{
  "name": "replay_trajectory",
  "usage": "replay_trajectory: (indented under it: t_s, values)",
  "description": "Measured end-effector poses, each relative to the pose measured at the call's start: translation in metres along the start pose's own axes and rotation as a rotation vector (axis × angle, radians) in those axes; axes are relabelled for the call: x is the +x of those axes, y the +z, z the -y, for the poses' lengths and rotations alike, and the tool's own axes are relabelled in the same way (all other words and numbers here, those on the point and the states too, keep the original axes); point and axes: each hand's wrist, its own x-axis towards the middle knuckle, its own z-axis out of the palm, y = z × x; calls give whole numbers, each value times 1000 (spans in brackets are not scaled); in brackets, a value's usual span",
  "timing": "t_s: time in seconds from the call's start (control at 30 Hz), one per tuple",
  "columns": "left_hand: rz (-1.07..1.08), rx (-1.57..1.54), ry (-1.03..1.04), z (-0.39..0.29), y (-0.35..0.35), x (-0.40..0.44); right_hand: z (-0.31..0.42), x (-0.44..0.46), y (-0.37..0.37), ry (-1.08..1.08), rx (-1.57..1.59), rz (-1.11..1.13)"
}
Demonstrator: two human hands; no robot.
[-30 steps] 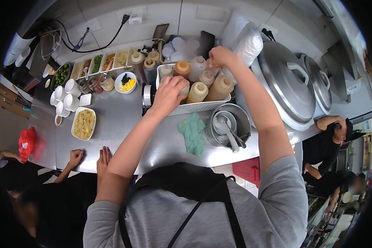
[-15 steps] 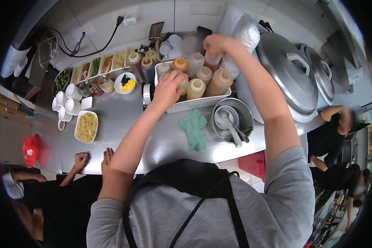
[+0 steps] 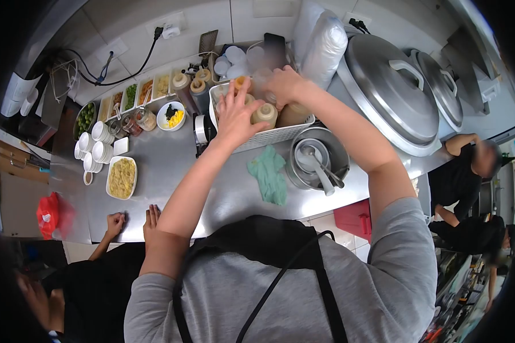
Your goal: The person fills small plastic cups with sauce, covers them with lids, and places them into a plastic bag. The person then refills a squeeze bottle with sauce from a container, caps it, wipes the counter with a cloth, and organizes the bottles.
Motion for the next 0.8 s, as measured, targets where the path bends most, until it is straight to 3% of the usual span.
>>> replay_trajectory:
  t_s: [0.13, 0.2, 0.3, 0.47, 0.57, 0.8]
  values:
    - [-37, -39, -8, 6, 1, -11, -17, -8, -19, -11, 78, -25]
    - [-51, -53, -20, 9, 4, -14, -26, -17, -38, 93, 334, -92]
    - [-63, -73, -23, 10, 5, -15, -41, -18, -50, 70, 426, -173]
    - [-51, -60, -30, 9, 7, -12, -42, -24, -54, 117, 335, -167]
    - [-64, -55, -12, 8, 7, -12, -44, -27, -55, 108, 433, -154]
    - [-80, 16, -10, 1, 14, -6, -42, -39, -76, -70, 470, -274]
